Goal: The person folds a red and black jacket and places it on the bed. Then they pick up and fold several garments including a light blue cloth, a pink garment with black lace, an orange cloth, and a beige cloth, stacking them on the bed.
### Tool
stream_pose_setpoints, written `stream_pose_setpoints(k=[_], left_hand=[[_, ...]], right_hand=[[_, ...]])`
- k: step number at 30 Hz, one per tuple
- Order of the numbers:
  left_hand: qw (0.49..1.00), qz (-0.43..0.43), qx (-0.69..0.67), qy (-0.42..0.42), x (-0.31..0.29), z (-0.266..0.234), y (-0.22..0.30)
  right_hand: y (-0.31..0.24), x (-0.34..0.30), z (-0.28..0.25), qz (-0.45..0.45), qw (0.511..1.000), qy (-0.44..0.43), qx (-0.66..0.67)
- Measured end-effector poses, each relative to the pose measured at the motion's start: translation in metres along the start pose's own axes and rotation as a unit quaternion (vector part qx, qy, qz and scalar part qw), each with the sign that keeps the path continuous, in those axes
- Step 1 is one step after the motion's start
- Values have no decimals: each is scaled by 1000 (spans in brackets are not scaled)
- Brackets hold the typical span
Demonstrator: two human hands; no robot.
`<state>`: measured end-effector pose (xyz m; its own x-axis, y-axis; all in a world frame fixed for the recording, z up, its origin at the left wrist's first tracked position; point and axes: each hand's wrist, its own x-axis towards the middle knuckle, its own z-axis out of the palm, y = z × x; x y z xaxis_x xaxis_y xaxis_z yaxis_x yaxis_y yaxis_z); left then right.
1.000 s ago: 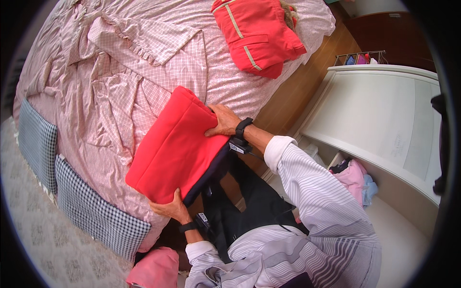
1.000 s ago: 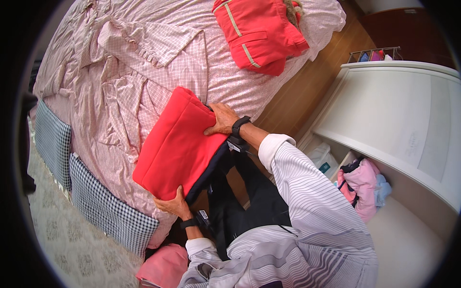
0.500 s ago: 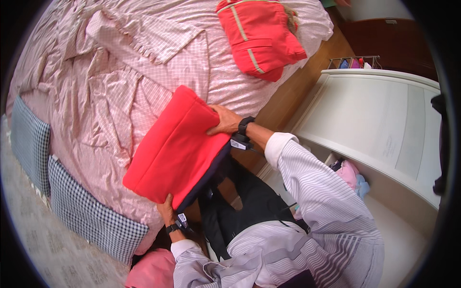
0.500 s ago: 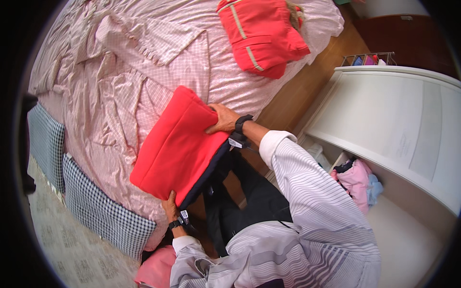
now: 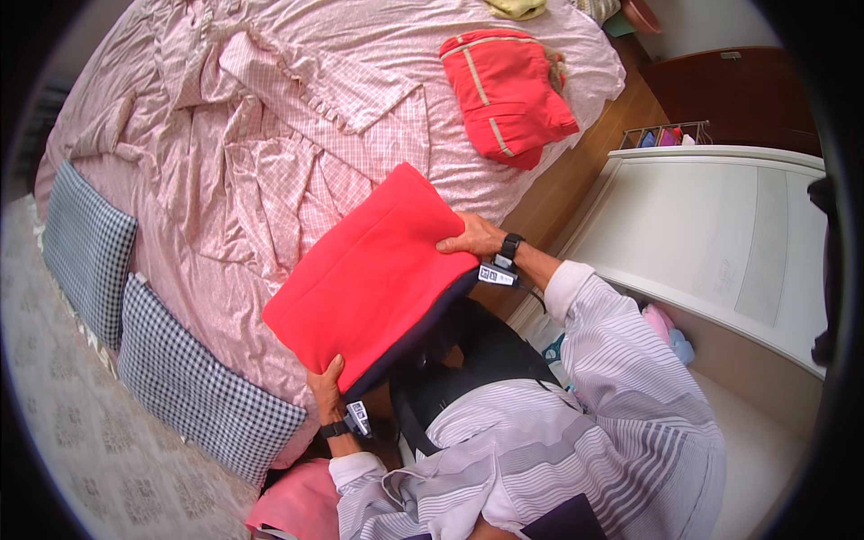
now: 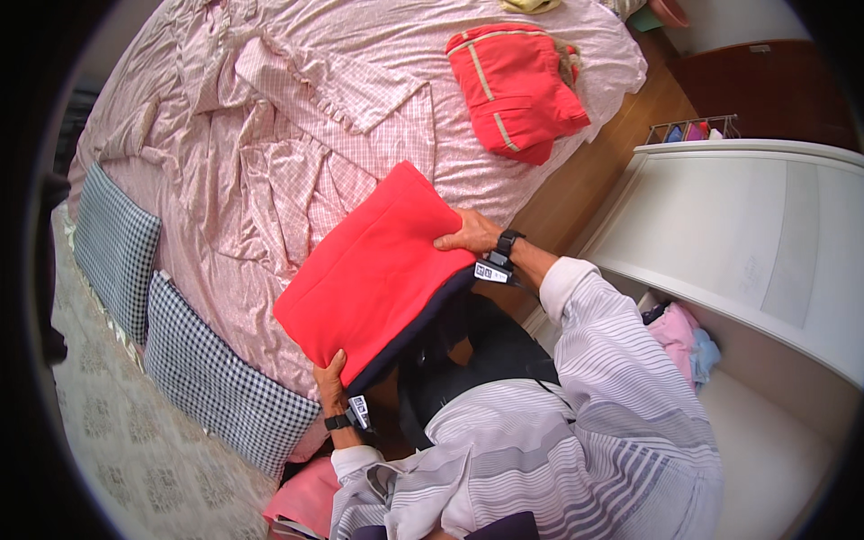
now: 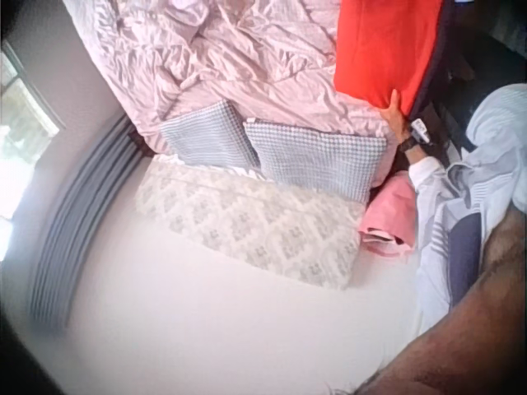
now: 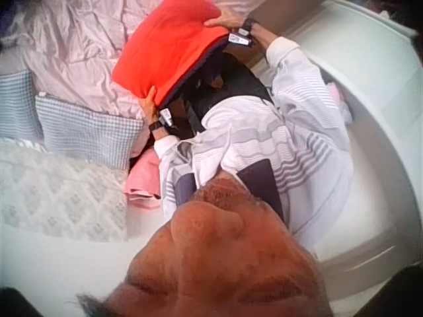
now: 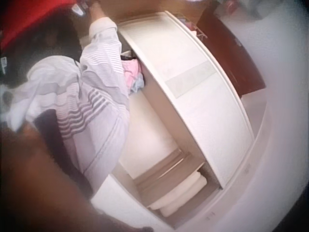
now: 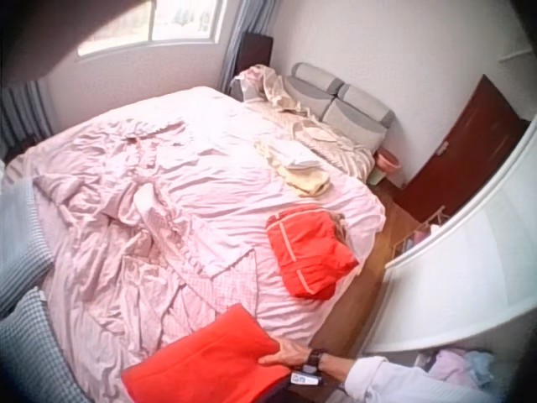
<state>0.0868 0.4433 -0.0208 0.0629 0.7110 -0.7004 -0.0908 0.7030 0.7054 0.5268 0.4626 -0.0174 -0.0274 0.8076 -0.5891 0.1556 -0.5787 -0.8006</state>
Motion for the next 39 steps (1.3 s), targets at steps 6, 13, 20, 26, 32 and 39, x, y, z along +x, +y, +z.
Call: stream_pose_setpoints(k=[6, 13, 20, 26, 32, 39], left_hand=[[994, 63, 79, -32, -14, 37, 86], [976, 152, 150, -49, -16, 176, 147], [964, 165, 192, -77, -10, 330, 138], [982, 107, 93, -121, -17, 412, 94], [991, 63, 11, -120, -30, 452, 60], [991, 110, -57, -57, -38, 498, 67]], right_hand=[[-21, -51, -24, -15, 997, 53, 58], [-23, -81, -134, -85, 981, 112, 133], [-1, -123, -288, -89, 975, 157, 131], [15, -158, -370, -63, 976, 183, 101], [-1, -170, -415, -96, 978, 181, 38], [-70, -124, -482, -155, 980, 109, -58]])
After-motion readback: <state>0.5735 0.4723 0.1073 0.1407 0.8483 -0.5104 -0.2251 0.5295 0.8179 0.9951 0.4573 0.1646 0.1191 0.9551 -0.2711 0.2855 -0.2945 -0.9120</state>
